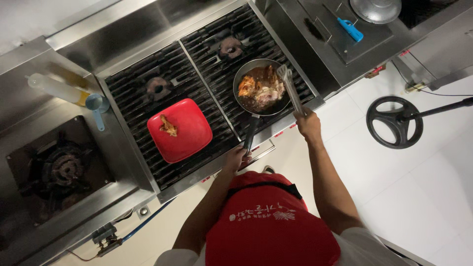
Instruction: The person chops a red onion on a green cutting board and places the pieces into a small bowl. They then move to the stove and use tongs to transfer fried food from a pan to a red plate. Finally, they wash their hands at the sink.
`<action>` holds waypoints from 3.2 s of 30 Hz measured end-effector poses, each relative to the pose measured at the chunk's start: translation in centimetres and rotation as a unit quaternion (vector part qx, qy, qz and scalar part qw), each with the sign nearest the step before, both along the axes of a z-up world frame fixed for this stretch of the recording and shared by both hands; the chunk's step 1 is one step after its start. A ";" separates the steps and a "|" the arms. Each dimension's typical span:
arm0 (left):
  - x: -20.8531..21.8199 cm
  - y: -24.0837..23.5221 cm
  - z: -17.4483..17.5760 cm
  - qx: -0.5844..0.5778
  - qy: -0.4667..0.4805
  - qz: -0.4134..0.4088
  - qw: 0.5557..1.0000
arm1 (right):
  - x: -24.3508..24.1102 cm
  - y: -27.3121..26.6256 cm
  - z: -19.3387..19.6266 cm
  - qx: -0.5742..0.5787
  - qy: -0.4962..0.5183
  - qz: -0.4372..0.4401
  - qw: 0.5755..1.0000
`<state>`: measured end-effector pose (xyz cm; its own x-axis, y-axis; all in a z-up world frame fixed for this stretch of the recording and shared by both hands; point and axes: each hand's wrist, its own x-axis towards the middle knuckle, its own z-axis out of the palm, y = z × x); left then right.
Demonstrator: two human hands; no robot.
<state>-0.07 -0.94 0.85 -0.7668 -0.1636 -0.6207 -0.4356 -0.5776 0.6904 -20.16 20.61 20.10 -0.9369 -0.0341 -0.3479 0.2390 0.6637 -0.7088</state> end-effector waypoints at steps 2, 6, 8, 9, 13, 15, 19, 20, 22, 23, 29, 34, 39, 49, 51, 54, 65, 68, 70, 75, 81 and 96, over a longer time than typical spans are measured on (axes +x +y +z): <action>0.1 0.0 0.1 0.011 -0.009 0.005 1.000 | 0.4 0.2 0.2 0.021 0.089 0.038 0.995; 0.2 0.1 0.1 0.054 0.044 0.013 0.997 | 0.0 0.0 -1.1 0.063 0.138 0.094 0.984; 0.2 0.0 0.2 0.040 0.042 0.013 0.998 | -0.7 -0.5 -2.4 0.094 0.115 0.081 0.986; 0.2 0.1 0.2 0.036 0.040 0.012 0.998 | -1.1 -0.6 -3.1 0.110 0.104 0.075 0.986; 0.3 0.4 0.4 0.004 -0.013 0.005 1.000 | -2.9 -0.3 -5.1 0.003 0.165 0.083 0.983; 0.2 0.5 0.3 -0.003 -0.015 0.006 1.000 | -3.6 0.1 -5.7 -0.101 -0.020 0.014 0.995; -0.2 0.7 -0.4 0.009 0.024 0.019 0.999 | -3.9 0.4 -6.0 -0.209 -0.050 0.006 0.977; -0.3 0.9 -0.6 0.011 0.019 0.022 1.000 | -3.9 0.5 -5.9 -0.214 -0.059 0.006 0.975; -0.4 1.0 -0.9 0.017 0.001 0.026 1.000 | -3.7 0.6 -5.7 -0.222 -0.061 0.017 0.973; -0.5 0.9 -1.0 0.019 -0.006 0.026 0.999 | -3.7 0.7 -5.5 -0.225 -0.052 0.028 0.972; -0.3 1.0 -0.9 -0.002 0.017 0.001 1.000 | -3.6 0.5 -5.2 -0.167 -0.043 0.037 0.984; -0.4 0.9 -0.9 -0.003 -0.007 -0.012 1.000 | -3.9 -0.6 -5.1 -0.040 0.078 0.103 0.991; -0.4 0.7 -1.0 -0.020 0.015 0.002 1.000 | -3.1 -1.5 -3.2 0.127 0.116 0.099 0.980; -0.2 0.7 -0.9 0.005 0.014 0.030 0.999 | 1.9 -3.4 -0.8 0.154 0.165 0.186 0.956; 0.0 0.6 -0.7 -0.003 0.001 0.034 0.999 | 2.8 -3.8 -1.4 0.149 0.161 0.201 0.955; 0.9 0.6 -0.7 -0.017 -0.020 0.035 0.999 | 3.7 -4.1 -2.8 0.126 0.226 0.213 0.942; 1.0 -0.1 -2.1 -0.059 0.035 -0.009 0.998 | 3.8 -2.3 -4.6 0.116 0.289 0.253 0.916; 2.3 -1.0 -1.8 -0.199 0.051 -0.002 0.979 | 5.6 -1.7 -3.3 0.101 0.206 0.210 0.950; 3.6 -1.6 -1.3 -0.231 0.058 0.048 0.970 | 6.9 -1.1 -2.5 0.054 0.195 0.207 0.957; 7.6 -7.9 1.7 -0.468 -0.071 0.155 0.867 | 9.8 -0.1 -1.8 -0.057 0.174 0.206 0.961; 9.8 -19.8 6.2 -0.603 -0.055 0.244 0.758 | 11.3 0.0 -2.4 -0.123 0.167 0.178 0.962; 1.9 -24.9 2.3 -0.815 -0.145 -0.069 0.557 | 15.6 -3.3 -2.6 -0.195 0.152 0.165 0.955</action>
